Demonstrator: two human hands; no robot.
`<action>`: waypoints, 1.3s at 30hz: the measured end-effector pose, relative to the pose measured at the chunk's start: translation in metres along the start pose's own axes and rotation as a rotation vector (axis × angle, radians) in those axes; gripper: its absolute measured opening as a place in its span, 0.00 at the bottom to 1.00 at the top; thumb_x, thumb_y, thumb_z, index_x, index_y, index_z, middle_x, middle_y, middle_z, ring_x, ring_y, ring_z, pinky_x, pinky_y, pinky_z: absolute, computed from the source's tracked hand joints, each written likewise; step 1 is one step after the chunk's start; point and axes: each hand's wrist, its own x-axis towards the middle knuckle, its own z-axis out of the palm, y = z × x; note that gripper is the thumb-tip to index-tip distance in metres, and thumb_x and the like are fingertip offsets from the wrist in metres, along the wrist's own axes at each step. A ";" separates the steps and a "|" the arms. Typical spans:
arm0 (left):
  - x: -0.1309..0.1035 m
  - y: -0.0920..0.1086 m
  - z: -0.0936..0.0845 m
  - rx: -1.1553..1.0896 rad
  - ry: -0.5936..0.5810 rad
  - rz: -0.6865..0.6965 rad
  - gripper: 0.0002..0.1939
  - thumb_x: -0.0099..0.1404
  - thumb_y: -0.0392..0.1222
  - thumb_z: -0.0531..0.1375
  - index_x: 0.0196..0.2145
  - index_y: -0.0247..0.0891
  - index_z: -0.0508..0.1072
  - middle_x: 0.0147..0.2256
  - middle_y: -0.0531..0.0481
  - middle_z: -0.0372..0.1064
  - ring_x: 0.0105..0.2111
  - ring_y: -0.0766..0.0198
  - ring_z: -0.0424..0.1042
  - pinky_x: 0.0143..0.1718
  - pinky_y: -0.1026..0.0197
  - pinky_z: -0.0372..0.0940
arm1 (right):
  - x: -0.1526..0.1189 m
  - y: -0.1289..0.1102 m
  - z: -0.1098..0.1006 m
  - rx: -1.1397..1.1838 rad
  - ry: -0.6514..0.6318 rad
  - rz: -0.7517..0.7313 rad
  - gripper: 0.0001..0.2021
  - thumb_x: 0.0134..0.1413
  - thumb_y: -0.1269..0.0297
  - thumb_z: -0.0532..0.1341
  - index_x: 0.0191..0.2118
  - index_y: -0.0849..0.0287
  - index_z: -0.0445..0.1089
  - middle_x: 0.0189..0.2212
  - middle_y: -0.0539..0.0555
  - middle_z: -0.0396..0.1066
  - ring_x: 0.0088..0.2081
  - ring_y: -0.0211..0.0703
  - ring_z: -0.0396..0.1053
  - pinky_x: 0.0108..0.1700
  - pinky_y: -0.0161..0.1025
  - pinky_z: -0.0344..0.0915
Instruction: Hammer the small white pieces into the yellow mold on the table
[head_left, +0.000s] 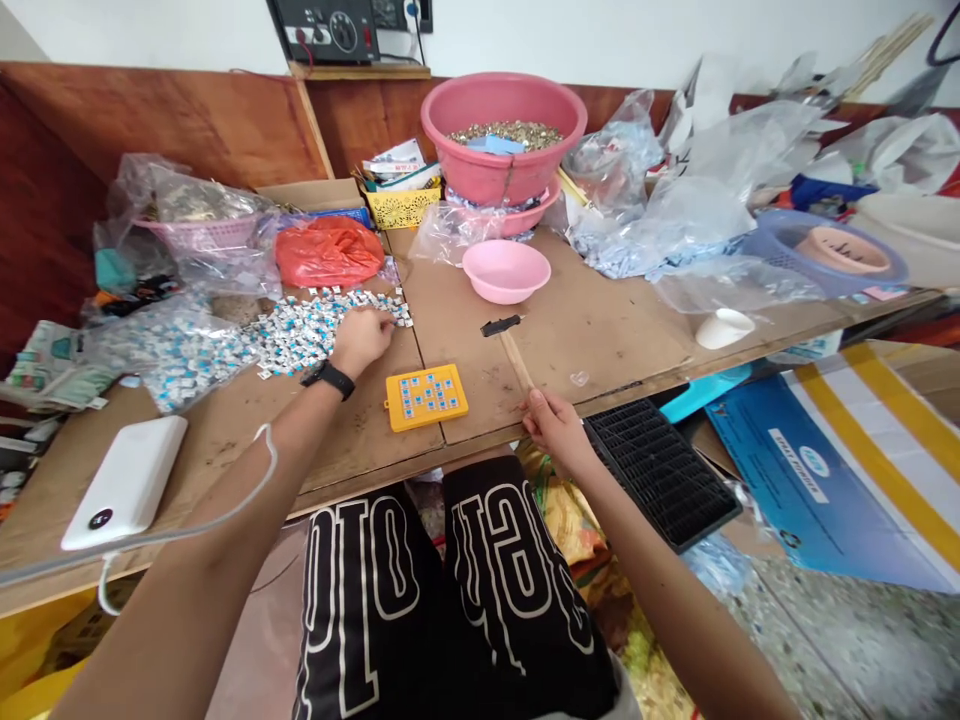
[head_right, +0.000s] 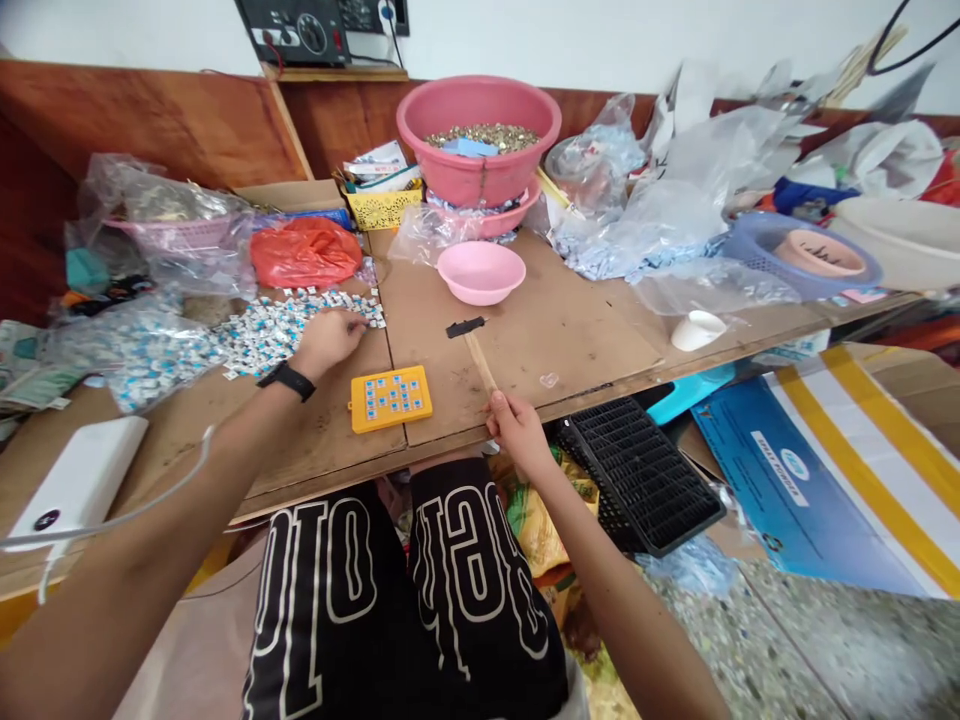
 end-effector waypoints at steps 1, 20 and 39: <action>0.003 -0.002 0.001 0.040 -0.020 0.003 0.15 0.68 0.43 0.61 0.43 0.42 0.89 0.48 0.38 0.87 0.52 0.39 0.80 0.63 0.42 0.71 | 0.001 -0.002 -0.001 0.031 -0.004 0.025 0.35 0.60 0.21 0.68 0.41 0.53 0.73 0.21 0.43 0.62 0.17 0.32 0.47 0.18 0.33 0.42; -0.059 0.007 -0.009 0.040 0.046 -0.019 0.17 0.71 0.47 0.62 0.48 0.42 0.89 0.49 0.40 0.87 0.49 0.41 0.83 0.56 0.45 0.73 | 0.003 -0.003 -0.001 0.107 0.014 0.068 0.34 0.61 0.23 0.69 0.41 0.53 0.70 0.21 0.42 0.63 0.16 0.30 0.45 0.16 0.31 0.41; -0.292 0.072 -0.038 -0.480 0.073 0.071 0.42 0.67 0.53 0.74 0.74 0.48 0.68 0.71 0.37 0.70 0.74 0.41 0.69 0.77 0.36 0.64 | 0.004 -0.026 -0.009 -0.442 -0.244 0.070 0.25 0.62 0.35 0.71 0.45 0.53 0.69 0.27 0.45 0.69 0.18 0.34 0.53 0.18 0.32 0.49</action>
